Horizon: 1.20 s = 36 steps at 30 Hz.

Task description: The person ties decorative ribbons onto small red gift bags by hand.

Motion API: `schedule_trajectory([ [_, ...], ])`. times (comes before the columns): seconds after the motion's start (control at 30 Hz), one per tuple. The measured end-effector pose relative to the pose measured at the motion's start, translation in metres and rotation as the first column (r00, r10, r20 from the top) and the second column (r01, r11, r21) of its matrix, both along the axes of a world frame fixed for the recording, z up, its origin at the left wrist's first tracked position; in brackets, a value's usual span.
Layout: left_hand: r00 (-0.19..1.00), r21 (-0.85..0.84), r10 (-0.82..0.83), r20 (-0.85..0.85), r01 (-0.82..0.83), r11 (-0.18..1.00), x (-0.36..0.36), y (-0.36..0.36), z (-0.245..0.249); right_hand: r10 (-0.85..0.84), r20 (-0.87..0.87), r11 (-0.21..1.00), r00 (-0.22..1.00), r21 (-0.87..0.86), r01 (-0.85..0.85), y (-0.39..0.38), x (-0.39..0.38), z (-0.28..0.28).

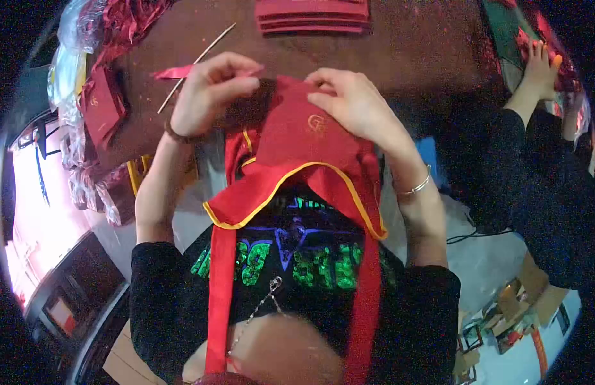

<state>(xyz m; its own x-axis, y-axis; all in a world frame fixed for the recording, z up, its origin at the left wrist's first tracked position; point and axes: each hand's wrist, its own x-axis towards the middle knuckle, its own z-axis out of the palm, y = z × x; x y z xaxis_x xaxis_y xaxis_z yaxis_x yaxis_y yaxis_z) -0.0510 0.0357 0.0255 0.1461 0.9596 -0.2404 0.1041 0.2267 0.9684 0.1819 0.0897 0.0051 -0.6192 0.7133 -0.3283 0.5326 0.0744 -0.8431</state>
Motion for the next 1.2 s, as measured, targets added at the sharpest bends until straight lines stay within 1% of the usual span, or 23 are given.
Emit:
schedule_trajectory([
  [0.03,0.999,0.0,-0.023,-0.038,0.023,1.0,0.003,-0.005,-0.005,0.017,-0.002,1.0,1.0,-0.017,-0.017,0.001,0.0,-0.003],
  [0.07,0.997,0.034,-0.028,-0.075,0.031,0.999,0.006,-0.009,-0.011,0.026,-0.02,0.999,0.999,-0.04,-0.027,0.001,0.001,-0.005],
  [0.1,0.997,0.033,-0.028,-0.074,0.031,0.999,0.008,-0.011,-0.015,0.026,-0.019,0.999,0.999,-0.042,-0.027,0.002,0.001,-0.003],
  [0.13,0.971,0.194,-0.014,-0.239,0.062,0.979,0.011,-0.014,-0.019,0.053,-0.015,0.997,0.998,-0.048,-0.054,0.003,0.001,-0.001],
  [0.17,0.919,0.342,0.028,-0.392,0.117,0.932,0.014,-0.015,-0.021,0.081,-0.01,0.995,0.997,-0.054,-0.082,0.004,0.0,0.001],
  [0.2,0.884,0.354,0.042,-0.465,0.142,0.924,0.018,-0.015,-0.018,0.083,-0.01,0.995,0.996,-0.055,-0.084,0.004,0.0,-0.001],
  [0.23,0.884,0.354,0.044,-0.465,0.141,0.924,0.021,-0.016,-0.019,0.073,-0.039,0.995,0.997,-0.071,-0.076,0.004,0.0,-0.005],
  [0.3,0.878,0.416,0.119,-0.464,0.098,0.904,0.027,-0.019,-0.021,0.063,-0.068,0.994,0.996,-0.089,-0.069,0.003,-0.001,-0.007],
  [0.37,0.883,0.405,0.118,-0.455,0.087,0.91,0.028,-0.019,-0.019,0.077,-0.041,0.997,0.996,-0.027,-0.078,0.001,-0.005,-0.007],
  [0.47,0.884,0.368,0.129,-0.45,0.052,0.928,0.03,-0.021,-0.021,0.06,-0.058,0.998,0.997,-0.024,-0.062,-0.001,-0.004,-0.011],
  [0.53,0.779,0.51,0.199,-0.595,0.174,0.842,0.03,-0.023,-0.028,0.074,-0.044,0.997,0.996,0.0,-0.074,-0.001,-0.004,-0.006],
  [0.57,0.779,0.51,0.2,-0.594,0.173,0.842,0.031,-0.024,-0.028,0.088,-0.031,0.996,0.996,0.024,-0.087,-0.001,-0.004,-0.005],
  [0.63,0.701,0.551,0.248,-0.668,0.243,0.798,0.034,-0.028,-0.027,0.083,-0.048,0.997,0.995,0.006,-0.083,-0.002,-0.002,-0.01],
  [0.67,0.677,0.601,0.291,-0.677,0.28,0.749,0.035,-0.028,-0.029,0.077,-0.064,0.997,0.995,-0.011,-0.078,-0.003,-0.002,-0.012],
  [0.7,0.676,0.601,0.292,-0.676,0.278,0.749,0.037,-0.028,-0.03,0.078,-0.064,0.997,0.995,-0.011,-0.079,-0.003,-0.002,-0.01],
  [0.77,0.604,0.611,0.346,-0.718,0.309,0.729,0.041,-0.027,-0.031,0.094,-0.053,0.996,0.994,0.009,-0.094,-0.004,-0.004,-0.004],
  [0.8,0.603,0.611,0.347,-0.718,0.309,0.728,0.042,-0.027,-0.031,0.095,-0.053,0.996,0.994,0.01,-0.094,-0.004,-0.004,-0.003],
  [0.87,0.508,0.607,0.396,-0.765,0.364,0.707,0.044,-0.027,-0.03,0.084,-0.062,0.996,0.995,-0.033,-0.087,-0.005,-0.004,-0.001],
  [1.0,0.494,0.602,0.393,-0.775,0.388,0.698,0.043,-0.027,-0.029,0.096,-0.097,0.995,0.991,0.002,-0.096,-0.007,-0.003,-0.003],
  [1.07,0.467,0.564,0.365,-0.805,0.417,0.713,0.042,-0.028,-0.028,0.081,-0.119,0.995,0.99,-0.042,-0.087,-0.007,-0.003,-0.006],
  [1.2,0.486,0.575,0.365,-0.794,0.403,0.712,0.046,-0.029,-0.032,0.092,-0.125,0.994,0.988,-0.054,-0.099,-0.007,-0.003,-0.003],
])
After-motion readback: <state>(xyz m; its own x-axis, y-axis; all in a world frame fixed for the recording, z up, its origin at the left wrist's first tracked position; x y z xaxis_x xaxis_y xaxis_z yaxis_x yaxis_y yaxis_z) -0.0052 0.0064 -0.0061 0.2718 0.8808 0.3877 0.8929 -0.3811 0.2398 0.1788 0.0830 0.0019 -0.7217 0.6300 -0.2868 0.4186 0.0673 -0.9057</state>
